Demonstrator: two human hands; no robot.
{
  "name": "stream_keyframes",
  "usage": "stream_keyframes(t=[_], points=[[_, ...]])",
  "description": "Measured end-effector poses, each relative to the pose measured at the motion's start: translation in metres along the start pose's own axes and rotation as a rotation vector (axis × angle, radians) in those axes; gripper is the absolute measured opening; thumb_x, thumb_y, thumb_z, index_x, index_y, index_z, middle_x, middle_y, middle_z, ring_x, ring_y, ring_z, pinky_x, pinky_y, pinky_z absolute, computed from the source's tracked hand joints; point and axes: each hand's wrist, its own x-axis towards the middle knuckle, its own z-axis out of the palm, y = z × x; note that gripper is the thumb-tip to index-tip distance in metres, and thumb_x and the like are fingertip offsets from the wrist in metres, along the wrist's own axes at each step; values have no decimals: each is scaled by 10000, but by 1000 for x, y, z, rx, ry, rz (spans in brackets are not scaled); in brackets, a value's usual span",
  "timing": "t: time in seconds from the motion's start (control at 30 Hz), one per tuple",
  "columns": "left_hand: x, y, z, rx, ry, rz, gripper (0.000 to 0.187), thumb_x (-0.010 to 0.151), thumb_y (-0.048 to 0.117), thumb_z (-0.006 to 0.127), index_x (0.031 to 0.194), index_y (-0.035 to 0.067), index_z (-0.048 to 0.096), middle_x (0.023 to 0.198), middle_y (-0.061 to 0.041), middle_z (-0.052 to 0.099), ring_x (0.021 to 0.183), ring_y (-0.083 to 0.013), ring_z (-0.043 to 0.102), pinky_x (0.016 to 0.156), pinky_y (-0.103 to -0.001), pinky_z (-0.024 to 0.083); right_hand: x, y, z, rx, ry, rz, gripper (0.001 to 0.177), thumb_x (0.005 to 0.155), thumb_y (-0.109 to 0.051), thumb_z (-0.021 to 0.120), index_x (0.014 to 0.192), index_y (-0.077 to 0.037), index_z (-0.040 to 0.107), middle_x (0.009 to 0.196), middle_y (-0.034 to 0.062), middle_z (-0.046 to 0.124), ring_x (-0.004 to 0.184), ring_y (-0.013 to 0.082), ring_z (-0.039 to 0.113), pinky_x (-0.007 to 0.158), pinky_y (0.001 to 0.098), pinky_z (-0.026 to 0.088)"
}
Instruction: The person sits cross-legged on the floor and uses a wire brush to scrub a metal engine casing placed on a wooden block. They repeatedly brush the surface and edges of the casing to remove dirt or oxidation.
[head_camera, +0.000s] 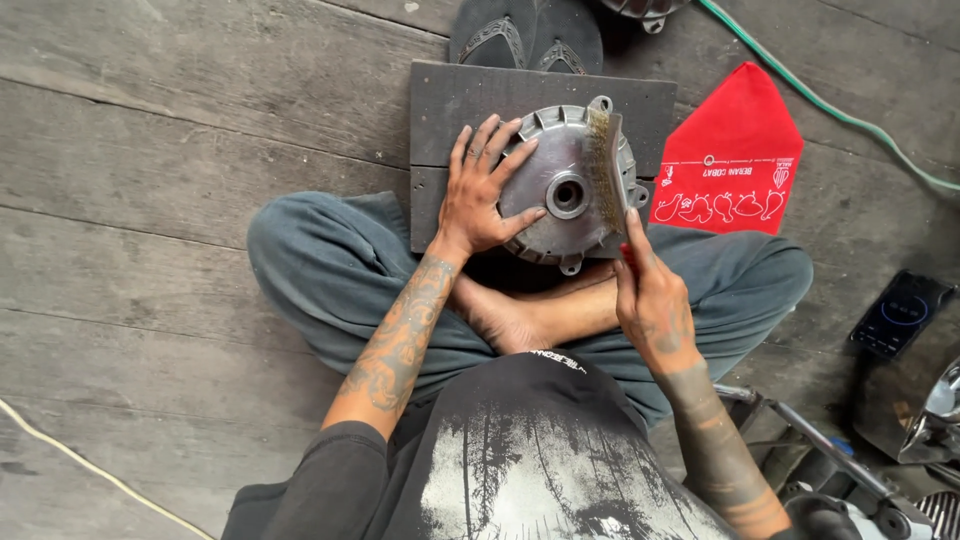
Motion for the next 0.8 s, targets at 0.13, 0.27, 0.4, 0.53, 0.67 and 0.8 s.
stream_keyframes(t=[0.13,0.27,0.4,0.53,0.67,0.8], points=[[0,0,0,6,3,7,879,790,754,680,1512,289,495,1591,-42,423,1524,-310,315,1277,-554,143,59,-16,0,-11,36,-101,604,1014,-105,547,1603,-149,415,1090,263,715,992,475,678,812,568,559],[-1,1,-1,7,18,6,878,790,758,673,1508,282,501,1587,-46,431,1522,-310,318,1277,-549,145,109,-27,3,2,77,-230,634,1009,-66,551,1608,-187,382,1058,257,734,961,495,692,812,612,553],[0,1,1,5,22,-1,878,781,758,666,1504,289,496,1585,-41,430,1520,-306,322,1278,-550,153,71,-23,-1,-7,72,-196,591,1009,-58,537,1584,-137,424,1033,305,709,932,536,673,761,634,535],[-2,1,1,11,14,-1,880,776,758,675,1499,289,500,1582,-38,435,1519,-302,327,1278,-551,153,8,-8,0,-7,43,-62,632,986,-101,558,1600,-188,433,1120,224,723,1019,439,687,826,531,559],[0,-1,1,16,17,8,880,787,761,665,1508,289,492,1585,-39,431,1521,-303,323,1277,-550,150,33,-2,6,-27,66,-89,615,1007,-134,553,1603,-200,414,1126,201,720,1012,435,681,834,556,556],[-1,-1,2,24,21,10,890,774,753,687,1511,294,490,1587,-36,427,1519,-304,323,1277,-546,153,108,-21,8,27,81,-226,632,1009,-82,547,1610,-183,380,1031,277,723,959,507,681,822,606,539]])
